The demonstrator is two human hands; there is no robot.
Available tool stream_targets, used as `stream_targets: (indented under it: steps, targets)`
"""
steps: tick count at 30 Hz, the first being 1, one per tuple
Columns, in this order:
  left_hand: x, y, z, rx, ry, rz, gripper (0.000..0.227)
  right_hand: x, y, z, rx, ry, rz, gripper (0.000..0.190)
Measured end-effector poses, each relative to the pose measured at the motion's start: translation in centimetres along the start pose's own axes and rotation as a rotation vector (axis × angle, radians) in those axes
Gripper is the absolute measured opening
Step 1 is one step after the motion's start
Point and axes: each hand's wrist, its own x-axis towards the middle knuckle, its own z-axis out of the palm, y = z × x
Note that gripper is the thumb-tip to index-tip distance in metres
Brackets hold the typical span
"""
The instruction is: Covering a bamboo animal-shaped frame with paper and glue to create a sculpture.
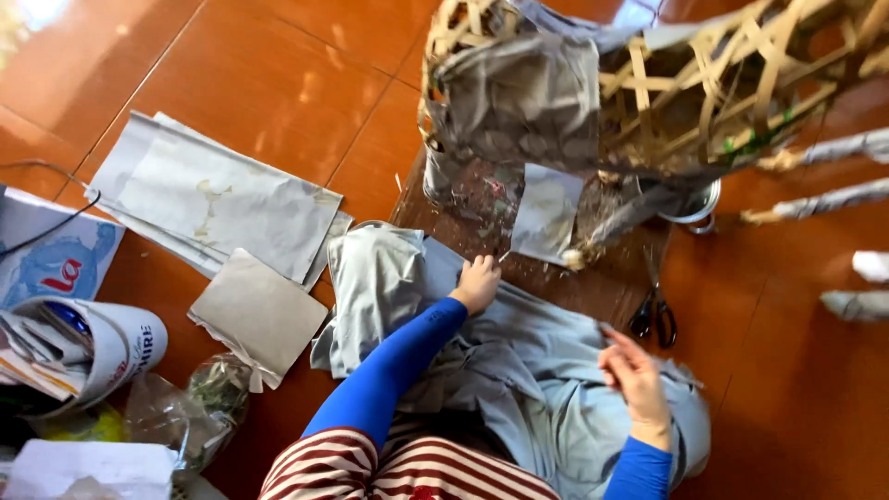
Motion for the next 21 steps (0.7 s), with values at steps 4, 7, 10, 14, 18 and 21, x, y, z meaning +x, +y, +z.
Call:
stream_targets:
  steps: [4,7,10,14,18,21]
  targets:
    - [-0.2,-0.7,0.4,-0.018,0.008,0.023,0.021,-2.1,-1.0,0.0,0.219,0.289,-0.07,0.034]
    - [-0.2,-1.5,1.3,-0.029,-0.147,0.027,0.014,-2.1,-1.3,0.3,0.356,0.365,-0.125,0.034]
    - [-0.5,-1.5,0.1,-0.032,-0.353,0.014,0.022,-2.2,-1.5,0.4,0.402,0.394,-0.104,0.034]
    - [0.0,-1.0,-0.5,-0.084,-0.432,-0.049,0.037,-1.7,-1.4,-0.2,0.535,0.309,-0.115,0.036]
    - [-0.4,-1.0,0.0,-0.041,-0.453,-0.018,0.033,-1.4,-2.3,-0.1,0.379,0.389,-0.081,0.039]
    - [0.4,-0.4,-0.7,0.006,-0.426,0.015,0.026,-0.8,-5.3,-0.1,0.251,0.413,-0.058,0.044]
